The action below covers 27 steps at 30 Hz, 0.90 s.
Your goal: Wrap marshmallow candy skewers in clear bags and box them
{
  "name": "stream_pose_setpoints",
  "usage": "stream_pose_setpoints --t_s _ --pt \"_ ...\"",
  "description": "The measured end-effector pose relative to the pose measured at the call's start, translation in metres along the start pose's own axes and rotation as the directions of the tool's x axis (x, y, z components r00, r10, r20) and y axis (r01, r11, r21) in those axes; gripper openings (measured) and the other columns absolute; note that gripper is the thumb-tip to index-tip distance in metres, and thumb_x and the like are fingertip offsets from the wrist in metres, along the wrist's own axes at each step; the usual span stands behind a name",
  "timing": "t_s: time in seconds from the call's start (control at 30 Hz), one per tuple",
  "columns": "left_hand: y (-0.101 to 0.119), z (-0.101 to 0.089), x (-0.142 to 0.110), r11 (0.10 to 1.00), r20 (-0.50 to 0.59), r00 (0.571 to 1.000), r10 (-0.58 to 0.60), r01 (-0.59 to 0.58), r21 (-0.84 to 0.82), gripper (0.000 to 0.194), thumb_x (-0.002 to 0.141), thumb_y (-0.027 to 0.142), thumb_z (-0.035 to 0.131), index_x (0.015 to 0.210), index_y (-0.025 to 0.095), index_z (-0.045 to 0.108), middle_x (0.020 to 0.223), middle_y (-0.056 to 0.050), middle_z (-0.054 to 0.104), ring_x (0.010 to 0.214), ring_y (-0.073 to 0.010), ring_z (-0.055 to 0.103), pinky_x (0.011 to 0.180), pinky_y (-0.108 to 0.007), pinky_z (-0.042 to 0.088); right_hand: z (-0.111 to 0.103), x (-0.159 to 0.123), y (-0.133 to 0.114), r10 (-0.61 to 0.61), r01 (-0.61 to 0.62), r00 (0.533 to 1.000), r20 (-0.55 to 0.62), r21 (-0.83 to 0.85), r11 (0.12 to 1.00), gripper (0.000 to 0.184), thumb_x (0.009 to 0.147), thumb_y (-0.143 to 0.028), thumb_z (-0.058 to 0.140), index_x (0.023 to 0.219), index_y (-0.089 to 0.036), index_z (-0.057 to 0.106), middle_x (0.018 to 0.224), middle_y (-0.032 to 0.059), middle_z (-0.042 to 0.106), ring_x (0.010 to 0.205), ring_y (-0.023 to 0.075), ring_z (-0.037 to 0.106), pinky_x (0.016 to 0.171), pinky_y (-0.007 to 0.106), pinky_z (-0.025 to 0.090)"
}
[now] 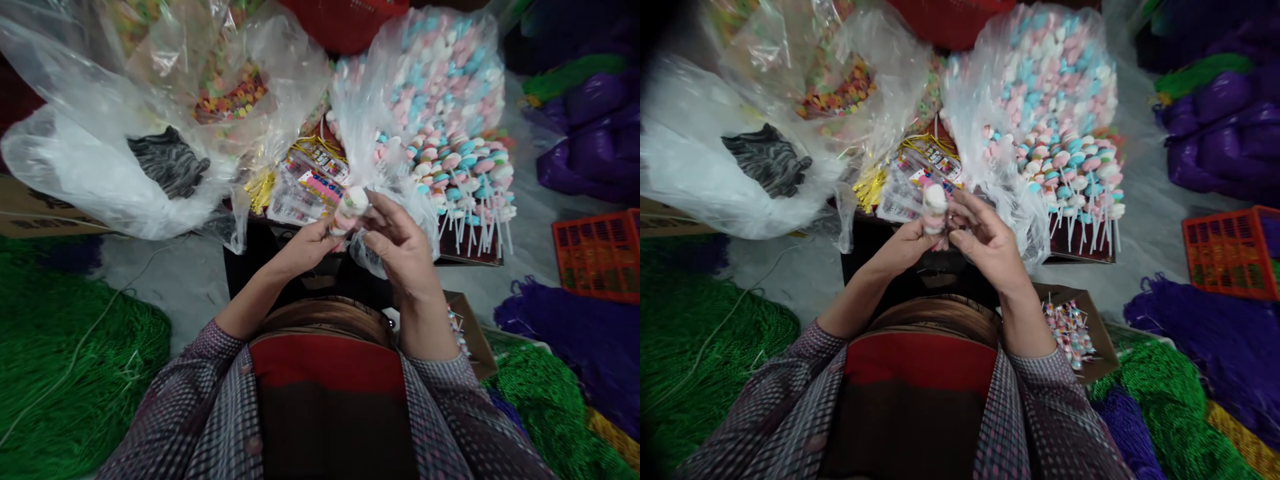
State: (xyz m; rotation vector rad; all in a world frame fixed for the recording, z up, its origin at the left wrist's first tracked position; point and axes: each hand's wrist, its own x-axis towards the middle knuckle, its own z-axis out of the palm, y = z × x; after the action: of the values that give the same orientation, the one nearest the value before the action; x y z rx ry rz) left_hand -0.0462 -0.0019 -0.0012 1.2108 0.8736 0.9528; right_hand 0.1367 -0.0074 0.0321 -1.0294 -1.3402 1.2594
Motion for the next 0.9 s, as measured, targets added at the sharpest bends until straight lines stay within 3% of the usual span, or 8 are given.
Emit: stream_pose_setpoints --t_s 0.2,0.37,0.47,0.57,0.67,0.73,0.83,0.9 --pt "-0.005 -0.002 -0.002 0.991 0.139 0.99 0.017 -0.035 0.132 0.04 0.095 0.052 0.061 0.071 0.02 0.058 0.065 0.0 0.058 0.063 -0.0127 0.051 0.065 -0.024 0.044 0.02 0.011 0.002 0.088 -0.098 0.988 0.125 0.075 0.992 0.04 0.075 -0.056 0.087 0.103 -0.03 0.077 0.101 0.0026 0.078 0.091 0.0219 0.074 0.072 0.038 0.066" --pt "-0.011 0.008 -0.002 0.904 -0.11 0.994 0.025 0.024 0.427 0.025 0.088 0.035 0.071 0.105 0.019 0.065 0.081 -0.003 0.068 0.075 -0.0177 0.06 0.071 -0.027 0.045 0.027 0.016 0.022 0.012 -0.003 0.984 -0.18 0.053 0.999 0.033 0.077 -0.052 0.087 0.096 -0.029 0.074 0.092 -0.0008 0.073 0.085 0.0171 0.069 0.081 0.035 0.063" --pt "-0.012 0.015 -0.001 0.862 -0.165 0.986 0.01 0.075 0.501 0.022 0.091 0.037 0.067 0.101 0.017 0.066 0.078 -0.003 0.064 0.073 -0.0189 0.06 0.069 -0.028 0.043 0.024 0.016 0.024 -0.012 0.013 0.97 -0.243 0.004 1.0 0.034 0.076 -0.051 0.088 0.096 -0.029 0.071 0.09 -0.0009 0.071 0.085 0.0166 0.067 0.079 0.033 0.061" --pt "-0.01 0.015 -0.004 0.97 0.07 0.994 -0.079 0.06 0.236 0.034 0.096 0.051 0.056 0.089 0.018 0.064 0.065 0.001 0.054 0.06 -0.0141 0.052 0.061 -0.026 0.04 0.01 0.013 0.013 0.066 -0.064 0.995 -0.078 0.033 0.997 0.039 0.072 -0.054 0.089 0.095 -0.027 0.072 0.09 0.0008 0.071 0.076 0.0158 0.064 0.063 0.029 0.058" --pt "-0.006 0.011 -0.008 0.971 0.434 0.888 -0.152 0.217 -0.103 0.051 0.09 0.07 0.057 0.083 0.019 0.06 0.056 0.006 0.042 0.047 -0.0103 0.041 0.049 -0.025 0.033 -0.002 0.012 0.0 0.176 -0.196 0.97 0.166 0.112 0.974 0.047 0.065 -0.059 0.092 0.092 -0.025 0.074 0.092 0.0034 0.074 0.061 0.0127 0.057 0.043 0.025 0.047" --pt "-0.005 0.009 -0.009 0.946 0.503 0.851 -0.155 0.274 -0.172 0.054 0.086 0.074 0.058 0.082 0.02 0.058 0.057 0.007 0.039 0.045 -0.0093 0.038 0.047 -0.025 0.032 -0.003 0.014 -0.002 0.194 -0.219 0.962 0.192 0.115 0.969 0.042 0.065 -0.056 0.093 0.084 -0.024 0.074 0.086 0.0026 0.073 0.052 0.0097 0.051 0.038 0.024 0.041" --pt "-0.005 0.008 -0.006 0.991 0.203 0.971 -0.129 0.133 -0.002 0.039 0.093 0.06 0.057 0.091 0.021 0.058 0.063 0.005 0.046 0.05 -0.0113 0.043 0.053 -0.025 0.037 0.007 0.021 0.007 0.159 -0.159 0.987 0.017 0.089 0.983 0.033 0.069 -0.049 0.092 0.078 -0.025 0.072 0.07 -0.0024 0.067 0.046 0.0082 0.046 0.038 0.024 0.039" --pt "-0.007 0.006 -0.003 0.962 -0.087 0.995 -0.042 0.064 0.264 0.021 0.094 0.042 0.059 0.098 0.021 0.06 0.066 0.003 0.05 0.057 -0.0139 0.048 0.058 -0.026 0.035 0.018 0.028 0.014 0.134 -0.128 0.987 -0.092 0.065 0.99 0.033 0.069 -0.049 0.092 0.078 -0.026 0.071 0.064 -0.0048 0.063 0.045 0.0086 0.046 0.038 0.024 0.039"
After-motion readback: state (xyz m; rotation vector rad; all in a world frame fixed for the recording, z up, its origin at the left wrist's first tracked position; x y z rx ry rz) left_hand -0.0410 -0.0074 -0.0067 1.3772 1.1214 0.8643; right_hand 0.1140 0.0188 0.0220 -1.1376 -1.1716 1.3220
